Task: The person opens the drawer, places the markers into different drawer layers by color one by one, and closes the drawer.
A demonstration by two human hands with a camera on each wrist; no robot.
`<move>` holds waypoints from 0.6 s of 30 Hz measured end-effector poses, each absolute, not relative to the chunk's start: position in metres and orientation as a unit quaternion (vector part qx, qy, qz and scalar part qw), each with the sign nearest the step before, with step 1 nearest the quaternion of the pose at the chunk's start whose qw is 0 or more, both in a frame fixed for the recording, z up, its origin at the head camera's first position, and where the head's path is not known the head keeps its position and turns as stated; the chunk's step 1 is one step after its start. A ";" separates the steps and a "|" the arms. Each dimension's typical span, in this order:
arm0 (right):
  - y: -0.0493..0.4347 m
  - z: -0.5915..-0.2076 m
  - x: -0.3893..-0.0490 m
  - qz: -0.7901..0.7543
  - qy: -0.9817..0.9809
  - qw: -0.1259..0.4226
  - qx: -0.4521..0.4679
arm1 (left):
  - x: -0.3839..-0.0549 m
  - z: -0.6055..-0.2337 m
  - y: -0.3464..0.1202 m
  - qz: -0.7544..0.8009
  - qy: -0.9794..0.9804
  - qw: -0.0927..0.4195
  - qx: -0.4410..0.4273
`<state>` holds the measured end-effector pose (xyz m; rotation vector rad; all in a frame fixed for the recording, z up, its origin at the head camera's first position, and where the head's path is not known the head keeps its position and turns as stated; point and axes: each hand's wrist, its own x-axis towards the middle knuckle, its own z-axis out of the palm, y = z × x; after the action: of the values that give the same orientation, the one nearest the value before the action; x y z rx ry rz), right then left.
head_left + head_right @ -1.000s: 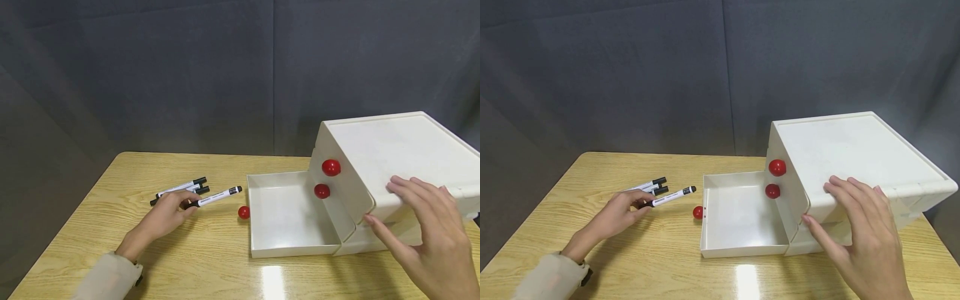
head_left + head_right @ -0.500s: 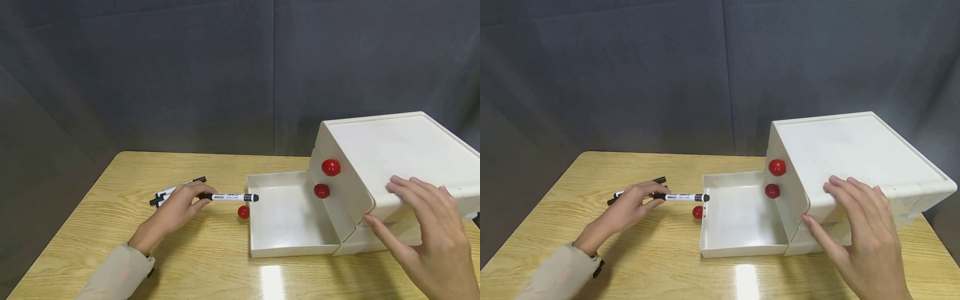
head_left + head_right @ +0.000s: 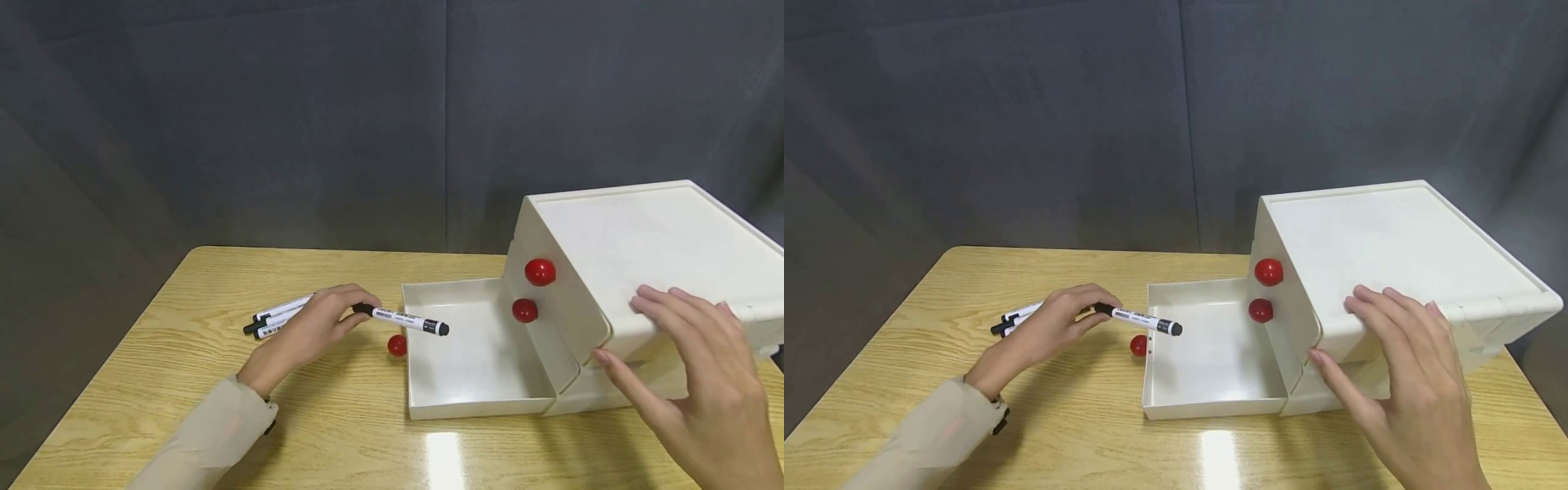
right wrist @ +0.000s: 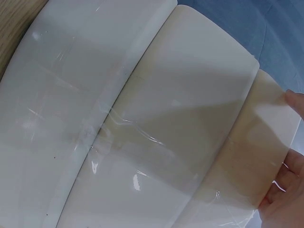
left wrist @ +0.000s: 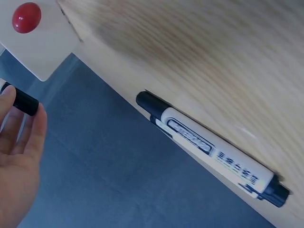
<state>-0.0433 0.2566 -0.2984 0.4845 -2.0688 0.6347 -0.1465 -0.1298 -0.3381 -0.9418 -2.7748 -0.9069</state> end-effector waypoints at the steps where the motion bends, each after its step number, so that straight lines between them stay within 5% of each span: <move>1: 0.256 -0.298 -0.043 0.257 -0.835 0.446 0.196 | -0.148 -0.338 -0.128 -0.298 -0.902 0.036 -0.310; 18: 0.257 -0.299 -0.042 0.254 -0.842 0.435 0.190 | -0.165 -0.338 -0.097 -0.260 -0.891 0.047 -0.369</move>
<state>-0.0420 0.2575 -0.2992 0.4731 -2.0967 0.6329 -0.1646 -0.0970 -0.3379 -1.1253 -2.7186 -0.7946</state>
